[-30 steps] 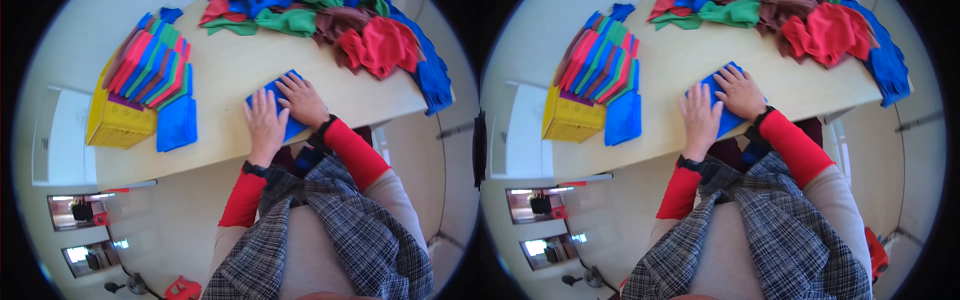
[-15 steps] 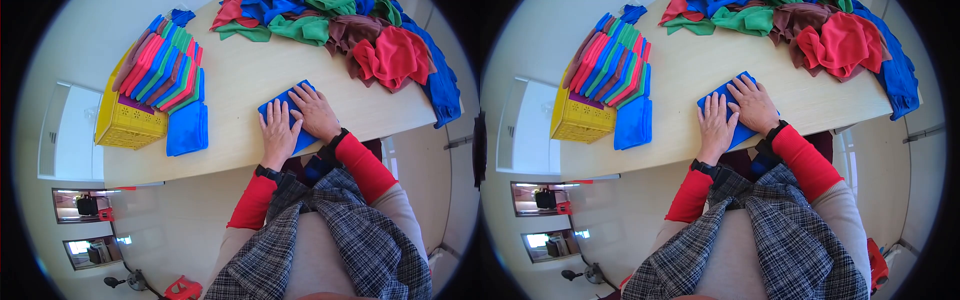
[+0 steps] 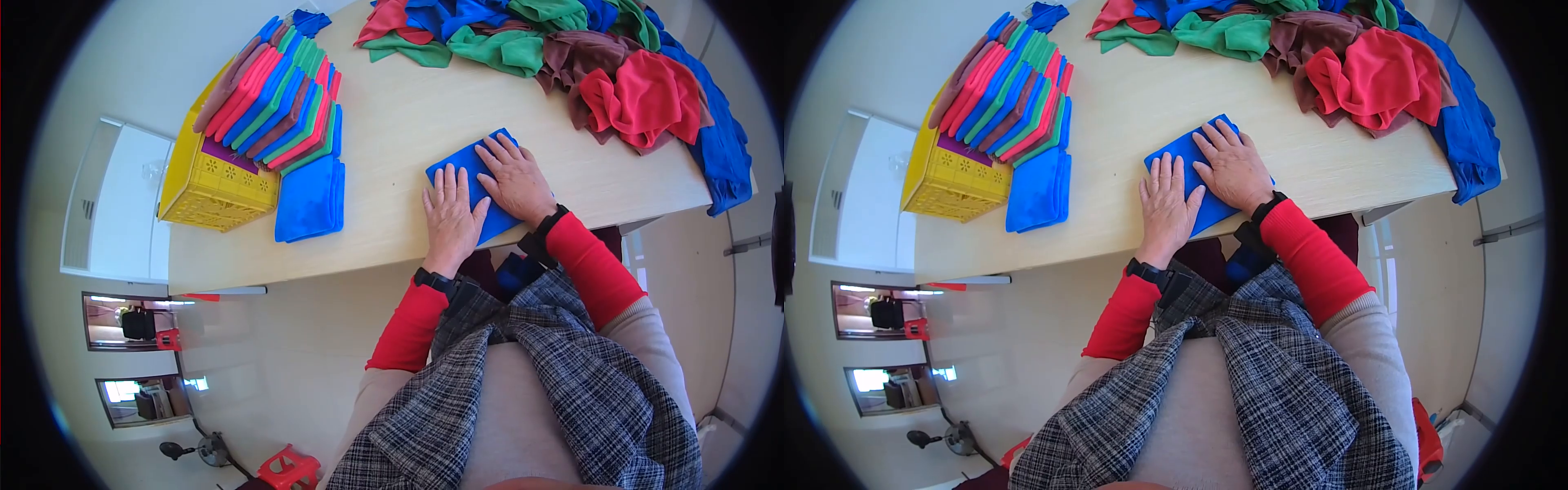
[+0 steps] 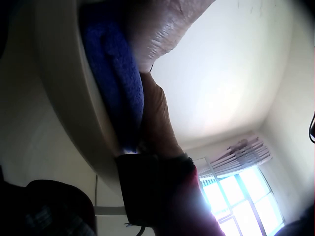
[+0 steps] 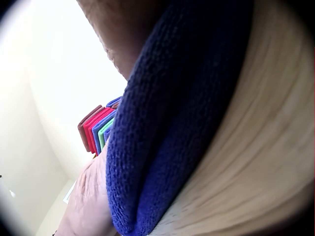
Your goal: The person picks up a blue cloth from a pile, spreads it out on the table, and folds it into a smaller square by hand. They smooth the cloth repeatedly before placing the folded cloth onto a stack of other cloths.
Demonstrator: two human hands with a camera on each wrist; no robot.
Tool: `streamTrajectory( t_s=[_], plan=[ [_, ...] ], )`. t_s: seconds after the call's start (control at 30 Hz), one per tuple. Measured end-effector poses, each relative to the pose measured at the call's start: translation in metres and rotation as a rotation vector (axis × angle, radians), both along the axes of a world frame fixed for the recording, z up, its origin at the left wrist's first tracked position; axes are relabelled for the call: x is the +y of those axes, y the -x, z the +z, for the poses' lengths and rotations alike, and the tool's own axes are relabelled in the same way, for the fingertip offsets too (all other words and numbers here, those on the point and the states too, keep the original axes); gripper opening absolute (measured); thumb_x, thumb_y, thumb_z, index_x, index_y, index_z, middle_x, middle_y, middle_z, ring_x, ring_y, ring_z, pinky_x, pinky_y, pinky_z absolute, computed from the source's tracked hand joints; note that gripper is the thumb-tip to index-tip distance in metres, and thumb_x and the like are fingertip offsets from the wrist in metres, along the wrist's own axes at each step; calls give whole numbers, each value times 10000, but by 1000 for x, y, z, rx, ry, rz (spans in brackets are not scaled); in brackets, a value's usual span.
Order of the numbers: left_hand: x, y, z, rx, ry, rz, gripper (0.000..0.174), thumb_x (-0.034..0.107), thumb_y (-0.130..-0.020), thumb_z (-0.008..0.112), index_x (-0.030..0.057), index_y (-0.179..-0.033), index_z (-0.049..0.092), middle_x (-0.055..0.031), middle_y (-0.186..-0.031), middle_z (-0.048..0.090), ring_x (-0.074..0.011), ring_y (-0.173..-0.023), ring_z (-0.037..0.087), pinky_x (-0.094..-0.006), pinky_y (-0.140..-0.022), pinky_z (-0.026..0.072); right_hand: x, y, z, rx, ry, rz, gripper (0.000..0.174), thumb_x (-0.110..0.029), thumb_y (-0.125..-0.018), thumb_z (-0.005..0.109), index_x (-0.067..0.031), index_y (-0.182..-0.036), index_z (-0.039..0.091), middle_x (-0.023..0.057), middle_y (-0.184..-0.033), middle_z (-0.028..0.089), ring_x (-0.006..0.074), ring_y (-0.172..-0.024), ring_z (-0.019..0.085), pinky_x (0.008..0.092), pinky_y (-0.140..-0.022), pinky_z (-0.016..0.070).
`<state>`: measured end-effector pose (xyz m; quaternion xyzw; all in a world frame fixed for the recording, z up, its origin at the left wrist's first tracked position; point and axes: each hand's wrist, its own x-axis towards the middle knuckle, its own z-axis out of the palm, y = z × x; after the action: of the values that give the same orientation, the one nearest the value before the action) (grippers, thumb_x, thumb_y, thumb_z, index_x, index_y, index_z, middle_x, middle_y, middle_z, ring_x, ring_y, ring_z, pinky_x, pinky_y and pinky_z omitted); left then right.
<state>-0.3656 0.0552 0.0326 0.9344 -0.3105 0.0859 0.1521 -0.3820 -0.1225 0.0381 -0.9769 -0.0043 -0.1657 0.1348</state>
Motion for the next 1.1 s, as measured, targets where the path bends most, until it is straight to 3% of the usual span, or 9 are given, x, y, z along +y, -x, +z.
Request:
streamTrajectory(
  t_s=[0.7,0.97,1.1],
  plan=[
    [15,15,-6,29,-5,39,699,431,-1050,482,0,-1575,319,-185,-1673,249,-362,-1553,208,-600,-1234,154,1,5,0,50,62,13,571,-425,-1049,463,-92,-1512,480,128,-1597,420,319,-1514,316,462,-1216,274],
    [13,15,-5,9,-12,38,690,428,-1053,476,0,-1573,324,-182,-1672,254,-359,-1553,210,-608,-1228,161,1,6,9,31,73,14,563,-421,-1052,454,-87,-1504,490,126,-1601,416,325,-1514,314,496,-1225,252],
    [12,13,-4,26,-4,37,690,422,-1048,487,0,-1571,331,-184,-1670,262,-358,-1554,210,-611,-1227,161,8,5,24,86,263,33,569,-429,-1045,462,-84,-1495,502,129,-1585,436,331,-1506,325,508,-1236,231]
  ],
)
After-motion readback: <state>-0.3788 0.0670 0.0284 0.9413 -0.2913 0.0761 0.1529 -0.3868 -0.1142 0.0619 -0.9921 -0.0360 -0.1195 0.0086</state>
